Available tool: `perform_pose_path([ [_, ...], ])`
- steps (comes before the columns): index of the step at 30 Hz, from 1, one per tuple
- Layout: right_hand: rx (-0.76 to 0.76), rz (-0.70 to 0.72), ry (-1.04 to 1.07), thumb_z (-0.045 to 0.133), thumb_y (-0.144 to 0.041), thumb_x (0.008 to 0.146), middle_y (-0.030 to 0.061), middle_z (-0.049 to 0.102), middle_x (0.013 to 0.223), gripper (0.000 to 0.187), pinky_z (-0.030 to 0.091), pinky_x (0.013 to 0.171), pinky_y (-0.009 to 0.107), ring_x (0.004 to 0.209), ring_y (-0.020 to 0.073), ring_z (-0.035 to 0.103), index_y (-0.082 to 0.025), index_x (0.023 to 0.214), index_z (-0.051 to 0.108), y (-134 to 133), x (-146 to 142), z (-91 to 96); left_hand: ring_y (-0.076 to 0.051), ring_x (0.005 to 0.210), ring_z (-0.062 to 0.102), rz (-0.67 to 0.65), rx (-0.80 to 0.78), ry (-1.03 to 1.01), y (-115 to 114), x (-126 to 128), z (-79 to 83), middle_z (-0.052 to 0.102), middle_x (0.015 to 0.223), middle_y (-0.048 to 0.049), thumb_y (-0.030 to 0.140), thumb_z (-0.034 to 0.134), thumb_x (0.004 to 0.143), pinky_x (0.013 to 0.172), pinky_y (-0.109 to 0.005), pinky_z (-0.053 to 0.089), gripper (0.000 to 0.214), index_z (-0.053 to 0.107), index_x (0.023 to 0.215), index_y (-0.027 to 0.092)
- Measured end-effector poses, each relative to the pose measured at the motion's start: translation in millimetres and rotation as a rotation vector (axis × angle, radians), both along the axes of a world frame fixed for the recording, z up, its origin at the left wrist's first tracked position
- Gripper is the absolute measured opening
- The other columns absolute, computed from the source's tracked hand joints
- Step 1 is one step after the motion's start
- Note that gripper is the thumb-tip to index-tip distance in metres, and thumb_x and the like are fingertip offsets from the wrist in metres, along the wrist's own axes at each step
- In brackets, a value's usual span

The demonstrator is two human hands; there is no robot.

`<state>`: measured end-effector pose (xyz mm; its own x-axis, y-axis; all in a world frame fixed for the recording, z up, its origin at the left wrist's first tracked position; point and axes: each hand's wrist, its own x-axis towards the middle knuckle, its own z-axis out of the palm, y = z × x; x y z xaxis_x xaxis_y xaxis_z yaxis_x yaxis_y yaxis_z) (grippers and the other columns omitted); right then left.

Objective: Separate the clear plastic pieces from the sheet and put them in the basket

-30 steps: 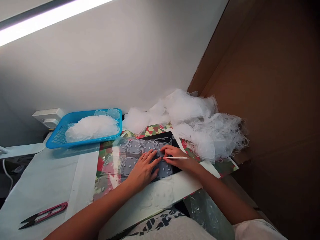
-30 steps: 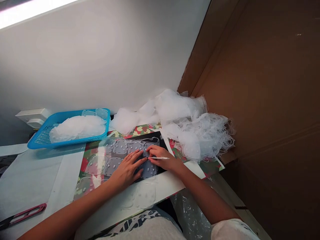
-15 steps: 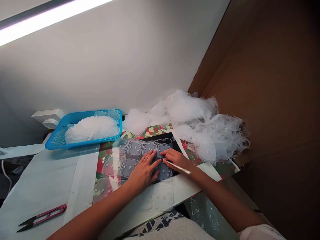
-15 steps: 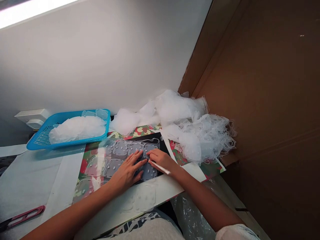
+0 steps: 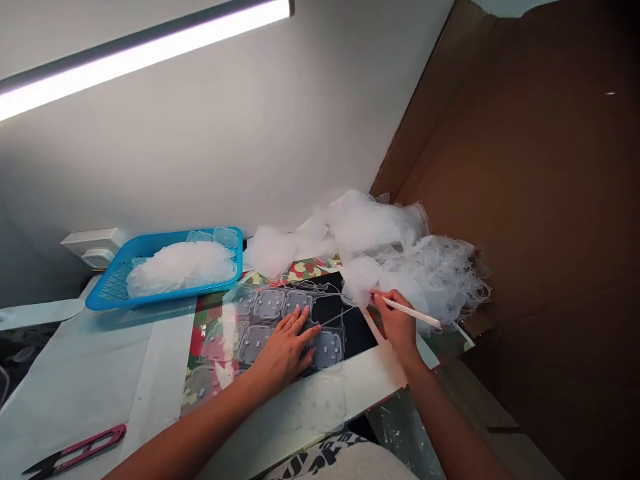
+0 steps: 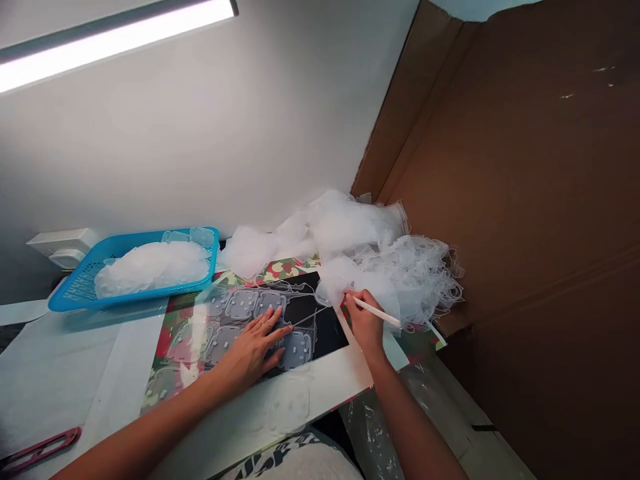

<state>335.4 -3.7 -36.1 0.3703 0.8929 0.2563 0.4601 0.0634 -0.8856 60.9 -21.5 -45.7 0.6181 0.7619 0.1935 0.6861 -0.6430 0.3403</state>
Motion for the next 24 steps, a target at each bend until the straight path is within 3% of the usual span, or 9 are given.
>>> perform_pose_path([
  [3, 0.022, 0.165, 0.092, 0.058, -0.037, 0.086, 0.0075, 0.074, 0.099, 0.024, 0.050, 0.085, 0.039, 0.092, 0.0249, 0.067, -0.023, 0.068, 0.050, -9, -14, 5.1, -0.031, 0.119, 0.058, 0.012, -0.162, -0.143, 20, 5, 19.5, 0.062, 0.130, -0.0122, 0.040, 0.049, 0.093, 0.100, -0.048, 0.045, 0.031, 0.071, 0.108, 0.023],
  [5, 0.033, 0.267, 0.083, 0.058, -0.036, 0.087, 0.0069, 0.074, 0.103, 0.021, 0.048, 0.090, 0.041, 0.094, 0.0245, 0.067, -0.023, 0.070, 0.053, -14, -26, 13.0, -0.027, 0.096, 0.067, 0.080, -0.393, -0.346, 39, 15, 30.0, 0.072, 0.104, -0.0108, 0.049, 0.042, 0.094, 0.089, -0.042, 0.051, 0.043, 0.072, 0.097, 0.019],
  [8, -0.014, 0.489, 0.013, 0.058, -0.034, 0.088, 0.0069, 0.073, 0.108, 0.018, 0.048, 0.090, 0.041, 0.096, 0.0236, 0.066, -0.023, 0.074, 0.058, -16, -37, 25.1, -0.020, 0.066, 0.067, 0.190, -0.846, -0.641, 65, 34, 33.6, 0.070, 0.075, -0.0085, 0.063, 0.041, 0.089, 0.064, -0.033, 0.053, 0.055, 0.067, 0.086, 0.014],
  [10, -0.085, 0.614, 0.024, 0.059, -0.035, 0.086, 0.0068, 0.072, 0.109, 0.018, 0.048, 0.090, 0.041, 0.098, 0.0235, 0.066, -0.023, 0.073, 0.058, -12, -39, 29.1, -0.017, 0.060, 0.064, 0.204, -0.953, -0.718, 74, 43, 29.6, 0.067, 0.068, -0.0052, 0.062, 0.055, 0.081, 0.058, -0.029, 0.051, 0.048, 0.064, 0.081, 0.015],
  [13, -0.155, 0.593, 0.216, 0.062, -0.037, 0.083, 0.0061, 0.072, 0.111, 0.024, 0.046, 0.093, 0.040, 0.103, 0.0226, 0.064, -0.022, 0.068, 0.051, 4, -35, 28.0, -0.012, 0.056, 0.057, 0.187, -0.879, -0.733, 77, 49, 22.2, 0.062, 0.064, 0.0006, 0.048, 0.075, 0.066, 0.053, -0.022, 0.044, 0.037, 0.061, 0.077, 0.015],
  [17, -0.244, 0.597, 0.368, 0.066, -0.038, 0.077, 0.0053, 0.073, 0.104, 0.026, 0.041, 0.097, 0.037, 0.105, 0.0211, 0.062, -0.020, 0.067, 0.050, 28, -31, 23.8, -0.010, 0.054, 0.051, 0.196, -0.742, -0.739, 71, 45, 18.0, 0.059, 0.065, 0.0025, 0.039, 0.073, 0.066, 0.051, -0.020, 0.038, 0.027, 0.061, 0.075, 0.016],
  [24, -0.302, 0.638, 0.155, 0.066, -0.043, 0.076, -0.0038, 0.062, 0.068, 0.029, 0.039, 0.065, 0.026, 0.069, 0.0143, 0.055, -0.020, 0.066, 0.051, 39, -38, 25.4, -0.012, 0.058, 0.053, 0.199, -0.581, -0.697, 61, 41, 18.6, 0.064, 0.072, -0.0011, 0.039, 0.067, 0.074, 0.054, -0.022, 0.037, 0.023, 0.061, 0.075, 0.017],
])
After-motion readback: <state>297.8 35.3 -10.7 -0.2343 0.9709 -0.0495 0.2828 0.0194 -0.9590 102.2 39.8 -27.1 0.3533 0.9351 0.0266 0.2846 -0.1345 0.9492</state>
